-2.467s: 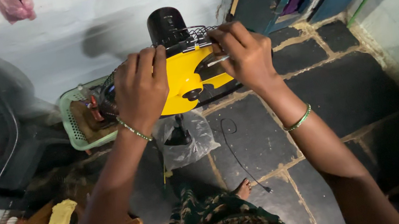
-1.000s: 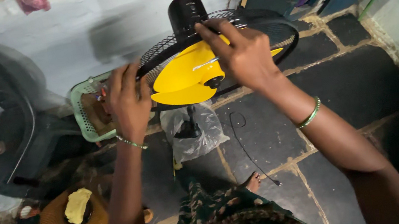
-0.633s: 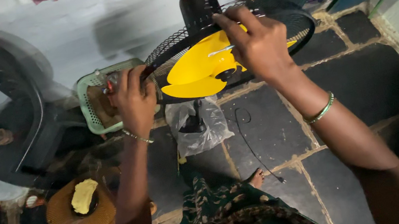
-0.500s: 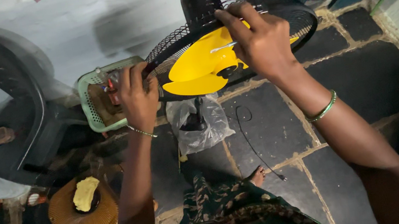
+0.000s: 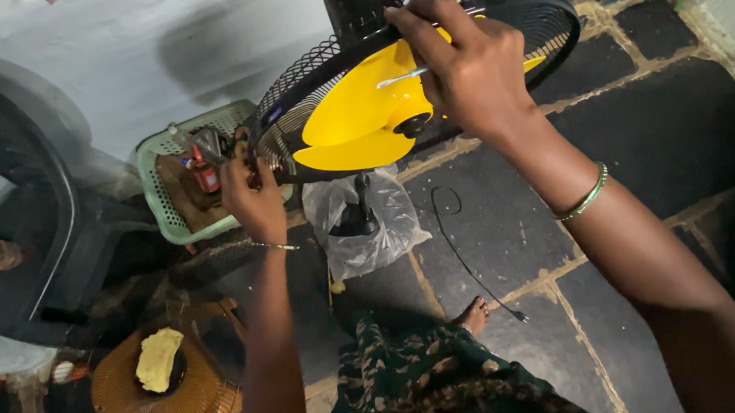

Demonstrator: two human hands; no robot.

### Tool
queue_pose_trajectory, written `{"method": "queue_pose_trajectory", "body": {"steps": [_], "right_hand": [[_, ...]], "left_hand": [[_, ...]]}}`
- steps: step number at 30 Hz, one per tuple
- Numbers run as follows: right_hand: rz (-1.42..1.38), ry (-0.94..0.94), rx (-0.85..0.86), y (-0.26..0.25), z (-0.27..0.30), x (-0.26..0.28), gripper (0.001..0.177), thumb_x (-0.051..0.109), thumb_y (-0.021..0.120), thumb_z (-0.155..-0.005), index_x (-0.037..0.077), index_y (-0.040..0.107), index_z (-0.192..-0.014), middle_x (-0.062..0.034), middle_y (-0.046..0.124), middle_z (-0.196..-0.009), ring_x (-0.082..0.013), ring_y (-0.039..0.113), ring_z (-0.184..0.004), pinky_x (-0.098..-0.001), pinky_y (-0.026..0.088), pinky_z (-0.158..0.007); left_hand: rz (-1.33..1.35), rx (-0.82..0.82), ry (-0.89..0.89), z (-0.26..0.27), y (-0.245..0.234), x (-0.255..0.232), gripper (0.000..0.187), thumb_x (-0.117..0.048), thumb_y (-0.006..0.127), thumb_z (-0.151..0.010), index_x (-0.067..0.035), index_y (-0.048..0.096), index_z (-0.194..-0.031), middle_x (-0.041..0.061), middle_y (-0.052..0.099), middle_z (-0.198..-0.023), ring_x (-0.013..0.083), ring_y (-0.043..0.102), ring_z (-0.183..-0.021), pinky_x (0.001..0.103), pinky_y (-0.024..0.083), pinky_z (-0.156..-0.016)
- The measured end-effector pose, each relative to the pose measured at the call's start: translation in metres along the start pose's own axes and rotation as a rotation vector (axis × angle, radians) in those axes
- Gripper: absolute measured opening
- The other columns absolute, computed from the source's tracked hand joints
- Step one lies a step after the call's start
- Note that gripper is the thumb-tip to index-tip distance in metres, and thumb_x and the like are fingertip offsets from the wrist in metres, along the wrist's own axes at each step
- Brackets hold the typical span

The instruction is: The person removes the front grill of a standing electric fan, then reattaches it and secures it with a screwdriver. The person also wipes the fan grill with a yellow cloth.

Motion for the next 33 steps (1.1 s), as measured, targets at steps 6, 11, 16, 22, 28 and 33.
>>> {"method": "queue_pose_trajectory", "body": {"steps": [6,11,16,22,28,33], "right_hand": [[0.008,-0.006,-0.051,0.000,0.001,-0.001,0.066,-0.003,0.074,-0.073,0.011,0.067,-0.138,-0.0031,0.064,-0.125,-0.0219,0.069,-0.086,-0.0343,0.057,-0.074],[-0.011,-0.007,-0.047,0.000,0.000,-0.002,0.065,-0.003,0.073,-0.072,0.010,0.068,-0.135,-0.0037,0.065,-0.122,-0.0218,0.067,-0.082,-0.0341,0.055,-0.071],[-0.007,0.006,-0.050,0.000,0.000,0.000,0.066,-0.003,0.073,-0.069,0.010,0.069,-0.134,-0.0033,0.065,-0.121,-0.0223,0.067,-0.080,-0.0345,0.055,-0.070],[-0.006,0.008,-0.054,0.000,-0.001,0.001,0.063,-0.002,0.073,-0.071,0.010,0.069,-0.133,-0.0039,0.065,-0.120,-0.0220,0.066,-0.078,-0.0347,0.054,-0.069],[-0.006,0.013,-0.067,0.002,0.000,0.002,0.061,-0.003,0.072,-0.073,0.010,0.069,-0.133,-0.0030,0.065,-0.121,-0.0212,0.067,-0.079,-0.0339,0.055,-0.070],[-0.007,0.003,-0.063,0.001,0.000,0.003,0.060,-0.003,0.073,-0.075,0.009,0.070,-0.133,-0.0032,0.065,-0.121,-0.0203,0.067,-0.079,-0.0333,0.055,-0.070]], "left_hand": [[-0.064,-0.075,0.149,0.003,0.002,0.010,0.019,-0.001,0.078,-0.091,0.004,0.061,-0.097,0.016,0.060,-0.085,0.0330,0.062,-0.075,0.044,0.049,-0.067],[-0.073,-0.084,0.134,0.006,-0.001,0.007,0.023,-0.005,0.082,-0.092,0.005,0.066,-0.105,0.016,0.064,-0.088,0.0306,0.063,-0.075,0.042,0.051,-0.067],[-0.038,-0.100,0.166,0.016,0.000,0.016,0.027,-0.004,0.083,-0.090,0.004,0.066,-0.109,0.017,0.065,-0.092,0.0298,0.065,-0.079,0.041,0.053,-0.069],[0.062,-0.064,-0.059,0.035,0.017,0.047,0.026,0.001,0.081,-0.087,0.002,0.065,-0.107,0.015,0.069,-0.096,0.0240,0.072,-0.082,0.034,0.060,-0.066],[0.090,-0.124,-0.088,0.038,0.024,0.050,0.023,0.007,0.079,-0.083,0.002,0.063,-0.098,0.013,0.070,-0.091,0.0235,0.072,-0.078,0.034,0.060,-0.063],[0.124,-0.124,-0.169,0.043,0.031,0.066,0.025,0.004,0.078,-0.083,0.002,0.062,-0.102,0.012,0.068,-0.094,0.0207,0.072,-0.081,0.033,0.061,-0.061]]}}
Point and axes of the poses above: each hand's wrist, its own z-axis away from the middle knuckle, its own y-axis out of the palm, x = y × z, the point moved 4 cm from there along -z, towards the middle knuckle
